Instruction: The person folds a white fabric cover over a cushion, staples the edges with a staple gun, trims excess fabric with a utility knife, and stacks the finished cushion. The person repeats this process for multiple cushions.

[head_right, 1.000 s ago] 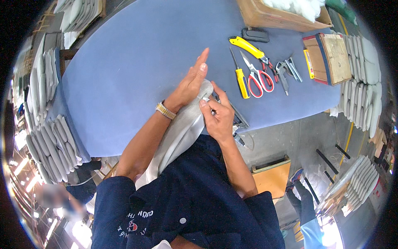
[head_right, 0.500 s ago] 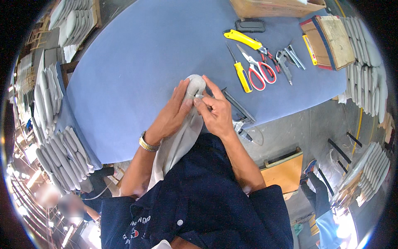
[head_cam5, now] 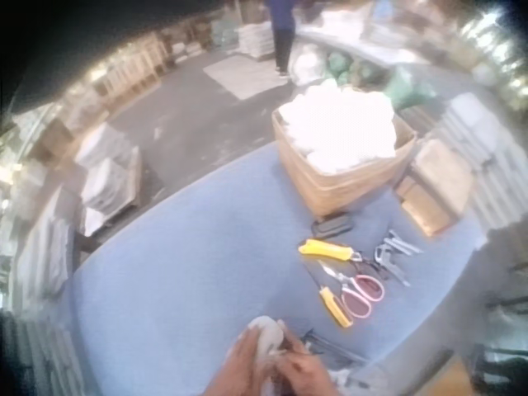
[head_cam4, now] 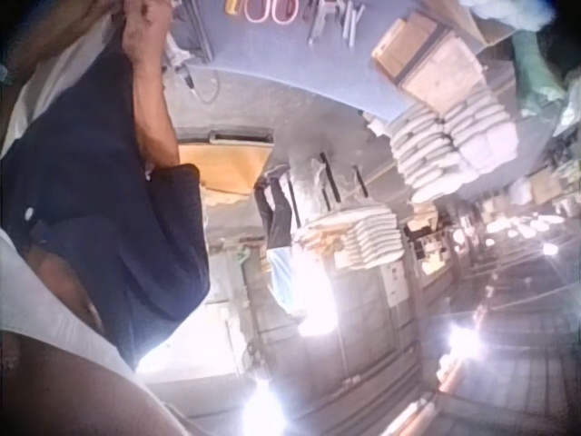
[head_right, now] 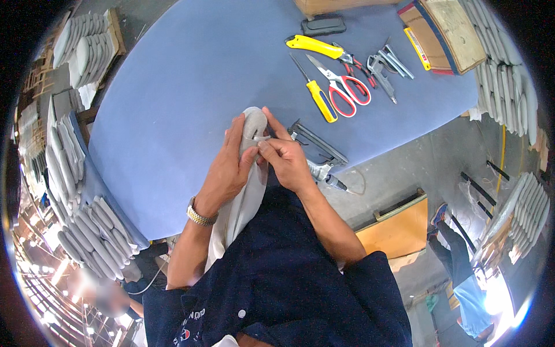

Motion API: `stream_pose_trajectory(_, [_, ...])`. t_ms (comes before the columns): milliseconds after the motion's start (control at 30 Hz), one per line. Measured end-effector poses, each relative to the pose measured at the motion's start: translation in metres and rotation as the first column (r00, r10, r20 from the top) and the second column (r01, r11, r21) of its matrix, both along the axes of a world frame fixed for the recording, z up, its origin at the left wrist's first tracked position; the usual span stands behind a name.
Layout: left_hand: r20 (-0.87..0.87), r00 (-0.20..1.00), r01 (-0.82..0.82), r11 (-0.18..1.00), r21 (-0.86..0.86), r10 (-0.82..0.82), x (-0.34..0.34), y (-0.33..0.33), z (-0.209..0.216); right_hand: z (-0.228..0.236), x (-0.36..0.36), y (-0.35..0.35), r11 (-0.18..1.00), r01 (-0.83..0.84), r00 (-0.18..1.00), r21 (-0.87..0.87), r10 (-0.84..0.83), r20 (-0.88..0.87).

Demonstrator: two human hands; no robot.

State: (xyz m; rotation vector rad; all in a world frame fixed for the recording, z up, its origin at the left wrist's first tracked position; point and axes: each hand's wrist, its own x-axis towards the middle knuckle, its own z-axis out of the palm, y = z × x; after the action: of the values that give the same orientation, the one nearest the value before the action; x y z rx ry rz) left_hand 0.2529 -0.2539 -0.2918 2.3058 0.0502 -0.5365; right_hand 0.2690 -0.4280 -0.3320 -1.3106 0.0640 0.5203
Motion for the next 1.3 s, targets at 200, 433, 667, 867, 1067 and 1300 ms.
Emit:
stream_pose_trajectory(200, [0.124,0.992,-0.033,0.994,0.108,0.019,-0.002,-0.008,0.004,-0.007,0.007,-0.016,0.994,-0.045,0.988,-0.099,0.059,0.141])
stream_pose_trajectory(433, [0.076,0.997,-0.009,0.969,0.247,-0.010,-0.004,-0.017,0.014,-0.037,-0.047,-0.040,0.658,-0.073,0.955,-0.750,0.264,0.138])
stream_pose_trajectory(667, [0.123,0.992,-0.037,0.969,0.245,0.007,-0.009,-0.018,0.005,-0.065,-0.048,-0.030,0.454,0.062,0.804,-0.889,0.506,0.314])
stream_pose_trajectory(867, [0.156,0.988,-0.056,0.962,0.267,0.014,-0.014,-0.022,0.003,-0.053,-0.042,-0.040,0.486,-0.071,0.841,-0.871,0.498,0.210])
stream_pose_trajectory(1067, [0.191,0.982,-0.060,0.946,0.319,-0.002,-0.018,-0.023,0.002,0.007,-0.009,-0.083,0.697,-0.030,0.911,-0.716,0.313,0.267])
stream_pose_trajectory(1300, [0.193,0.981,-0.068,0.950,0.303,0.008,-0.020,-0.023,-0.001,0.075,-0.007,-0.086,0.962,-0.142,0.983,-0.233,0.165,0.080])
